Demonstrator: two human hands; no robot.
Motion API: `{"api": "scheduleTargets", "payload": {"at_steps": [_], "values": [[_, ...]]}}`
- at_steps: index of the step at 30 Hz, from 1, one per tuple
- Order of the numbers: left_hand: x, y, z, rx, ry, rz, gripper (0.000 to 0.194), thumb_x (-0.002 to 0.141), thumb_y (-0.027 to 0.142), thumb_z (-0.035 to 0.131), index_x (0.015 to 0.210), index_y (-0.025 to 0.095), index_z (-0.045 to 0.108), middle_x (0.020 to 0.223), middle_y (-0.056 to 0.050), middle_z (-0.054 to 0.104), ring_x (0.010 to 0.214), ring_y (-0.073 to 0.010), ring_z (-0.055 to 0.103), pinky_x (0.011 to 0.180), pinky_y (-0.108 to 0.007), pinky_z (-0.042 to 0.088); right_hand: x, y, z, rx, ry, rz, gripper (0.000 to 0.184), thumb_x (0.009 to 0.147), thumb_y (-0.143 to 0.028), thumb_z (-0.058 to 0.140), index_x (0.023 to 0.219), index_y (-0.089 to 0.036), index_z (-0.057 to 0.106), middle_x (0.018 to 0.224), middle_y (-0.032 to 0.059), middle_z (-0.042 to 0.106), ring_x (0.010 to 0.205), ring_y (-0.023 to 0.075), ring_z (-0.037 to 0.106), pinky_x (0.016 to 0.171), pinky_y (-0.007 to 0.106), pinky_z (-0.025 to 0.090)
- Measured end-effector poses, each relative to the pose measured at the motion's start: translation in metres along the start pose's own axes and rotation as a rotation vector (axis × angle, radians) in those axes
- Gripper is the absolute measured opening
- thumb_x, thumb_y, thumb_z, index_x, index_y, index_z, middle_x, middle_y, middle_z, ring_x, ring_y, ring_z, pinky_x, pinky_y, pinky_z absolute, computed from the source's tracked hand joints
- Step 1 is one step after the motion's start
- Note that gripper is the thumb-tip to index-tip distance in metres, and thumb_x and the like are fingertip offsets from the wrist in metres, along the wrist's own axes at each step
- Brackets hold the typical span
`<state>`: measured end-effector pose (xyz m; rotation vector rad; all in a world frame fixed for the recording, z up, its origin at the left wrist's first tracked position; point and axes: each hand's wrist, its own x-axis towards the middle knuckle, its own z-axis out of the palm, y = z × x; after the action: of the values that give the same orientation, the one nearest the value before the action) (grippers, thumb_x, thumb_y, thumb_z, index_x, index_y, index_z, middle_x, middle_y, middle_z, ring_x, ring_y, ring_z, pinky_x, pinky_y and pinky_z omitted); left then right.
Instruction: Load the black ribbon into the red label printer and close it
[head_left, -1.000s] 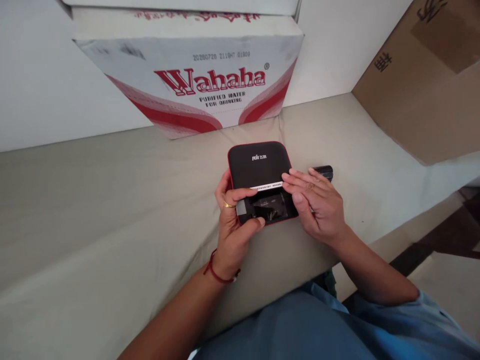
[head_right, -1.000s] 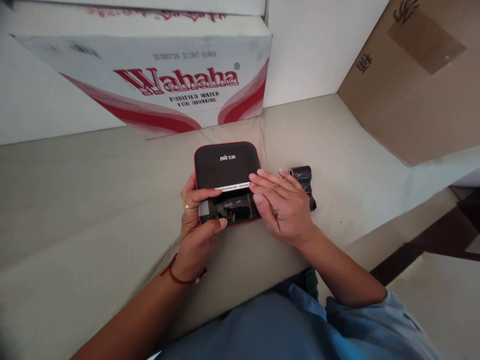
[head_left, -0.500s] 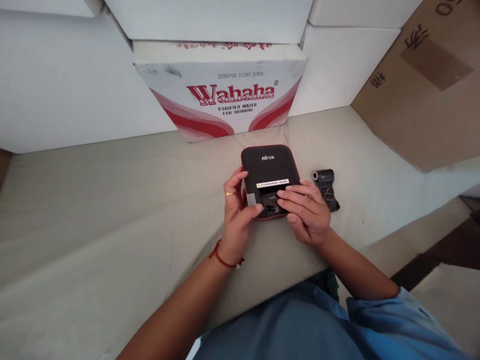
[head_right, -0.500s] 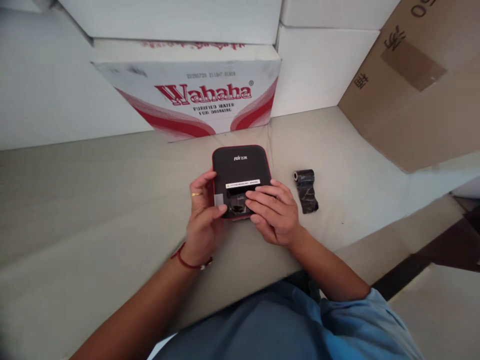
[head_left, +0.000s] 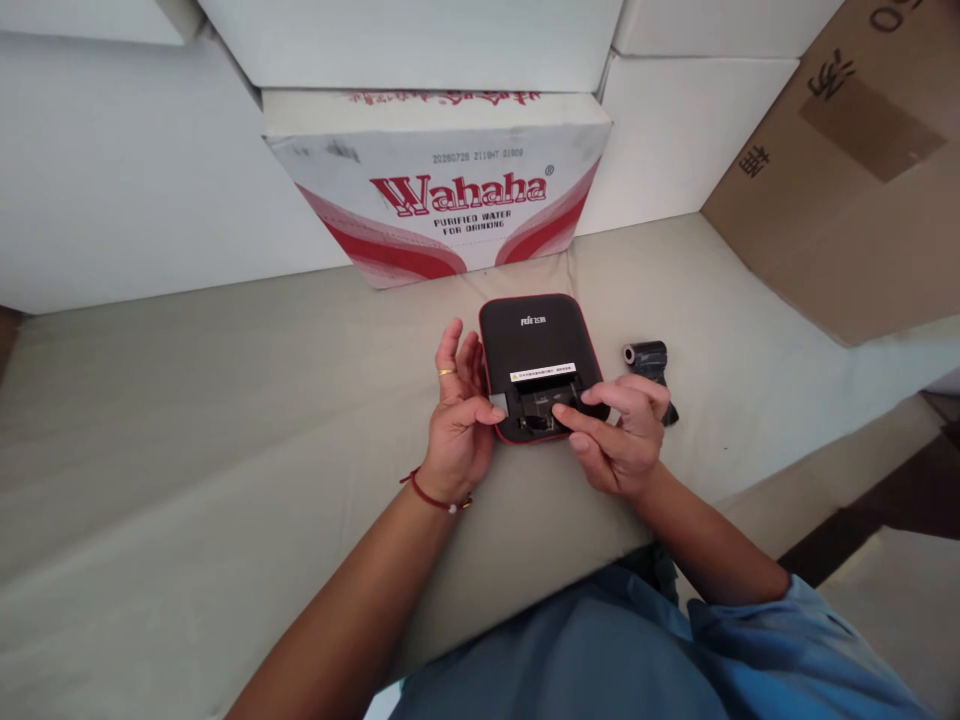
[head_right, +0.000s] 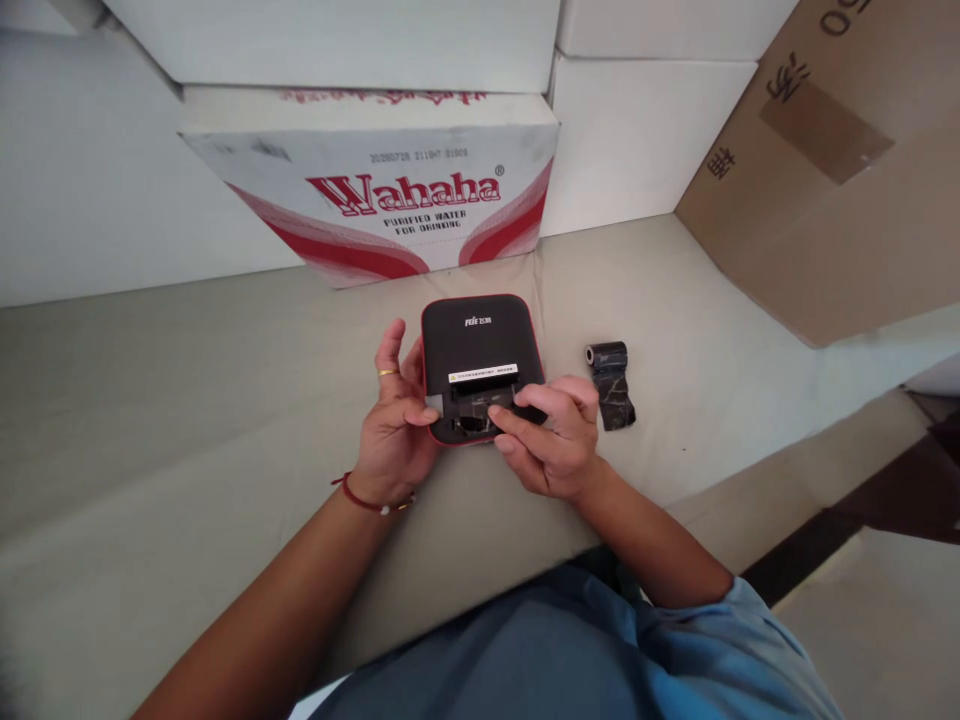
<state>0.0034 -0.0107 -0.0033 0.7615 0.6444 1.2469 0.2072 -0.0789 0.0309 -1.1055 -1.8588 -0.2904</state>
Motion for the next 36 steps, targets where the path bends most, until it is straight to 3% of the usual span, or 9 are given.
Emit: {"api": "scheduleTargets", "payload": {"at_steps": [3,8,11,14,19,23,27,31,36], "values": [[-0.001,-0.003,0.001,0.026,-0.004,0.011,0.093,0.068,0.021,0.078,0.154,0.048,0.056,0.17,0.005,0.053,0.167,-0.0301,0.04,0.143,-0.053,0.027,0.0,0.001,-0.001,0.019,-0.028,-0.001,0.042,0.102,-0.026,0.067,0.14,-0.035,0.08,0.094,0.005,0.07,0.098,0.0258,0.059,0.087,0.043,0.054],[-0.003,-0.002,0.005,0.058,-0.018,0.023,0.086,0.073,0.027,0.079,0.153,0.046,0.056,0.172,0.003,0.052,0.166,-0.0315,0.042,0.14,-0.054,0.034,-0.001,0.002,-0.002,0.025,-0.056,0.0,0.049,0.1,-0.027,0.068,0.148,-0.039,0.075,0.095,0.0035,0.074,0.101,0.0272,0.061,0.091,0.045,0.055],[-0.002,-0.001,0.005,0.052,-0.008,0.017,0.088,0.071,0.025,0.08,0.154,0.046,0.055,0.171,0.002,0.053,0.165,-0.0318,0.043,0.139,-0.055,0.035,0.0,0.001,-0.002,-0.02,-0.036,-0.002,0.039,0.102,-0.029,0.065,0.137,-0.041,0.079,0.118,0.0053,0.077,0.121,0.0306,0.061,0.111,0.053,0.053],[0.0,-0.001,0.003,0.03,-0.01,0.028,0.087,0.072,0.026,0.08,0.153,0.045,0.056,0.17,0.001,0.053,0.165,-0.0322,0.043,0.139,-0.055,0.034,0.004,0.003,-0.002,-0.026,-0.048,-0.008,0.028,0.104,-0.033,0.062,0.122,-0.039,0.082,0.158,0.0022,0.066,0.149,0.0343,0.053,0.13,0.066,0.039],[0.006,0.0,-0.002,0.012,-0.026,0.015,0.096,0.066,0.017,0.081,0.153,0.049,0.054,0.165,0.003,0.057,0.163,-0.0299,0.046,0.137,-0.054,0.038,0.018,0.01,-0.008,0.128,-0.201,0.013,0.026,0.107,-0.027,0.059,0.116,-0.031,0.082,0.184,-0.0009,0.04,0.165,0.0353,0.046,0.131,0.067,0.042],[0.008,-0.001,-0.004,0.017,-0.028,0.012,0.102,0.066,0.016,0.081,0.156,0.052,0.05,0.172,0.003,0.051,0.166,-0.0308,0.043,0.137,-0.054,0.039,0.035,0.016,-0.019,0.167,-0.359,0.027,0.029,0.109,-0.034,0.058,0.109,-0.031,0.086,0.181,0.0021,0.047,0.165,0.0355,0.048,0.13,0.067,0.045],[0.008,-0.005,-0.004,0.005,-0.054,0.011,0.102,0.068,0.022,0.087,0.158,0.052,0.048,0.177,0.002,0.045,0.168,-0.0314,0.04,0.137,-0.053,0.038,0.061,0.024,-0.032,0.102,-0.452,-0.029,0.033,0.111,-0.044,0.059,0.099,-0.029,0.086,0.175,0.0046,0.056,0.167,0.036,0.045,0.135,0.067,0.037],[0.007,-0.01,-0.007,0.018,-0.095,0.054,0.093,0.072,0.035,0.093,0.155,0.047,0.052,0.179,0.0,0.043,0.169,-0.033,0.038,0.139,-0.054,0.035,0.099,0.031,-0.036,0.066,-0.493,-0.007,0.043,0.115,-0.052,0.047,0.114,-0.03,0.084,0.162,0.0062,0.069,0.151,0.0308,0.065,0.138,0.062,0.033],[0.006,-0.012,-0.009,-0.001,-0.073,0.04,0.098,0.071,0.034,0.093,0.158,0.048,0.05,0.179,-0.001,0.043,0.17,-0.0337,0.036,0.141,-0.056,0.031,0.133,0.027,-0.032,-0.015,-0.385,0.06,0.044,0.116,-0.049,0.045,0.11,-0.03,0.083,0.13,0.0067,0.083,0.124,0.0281,0.076,0.117,0.049,0.055]]}}
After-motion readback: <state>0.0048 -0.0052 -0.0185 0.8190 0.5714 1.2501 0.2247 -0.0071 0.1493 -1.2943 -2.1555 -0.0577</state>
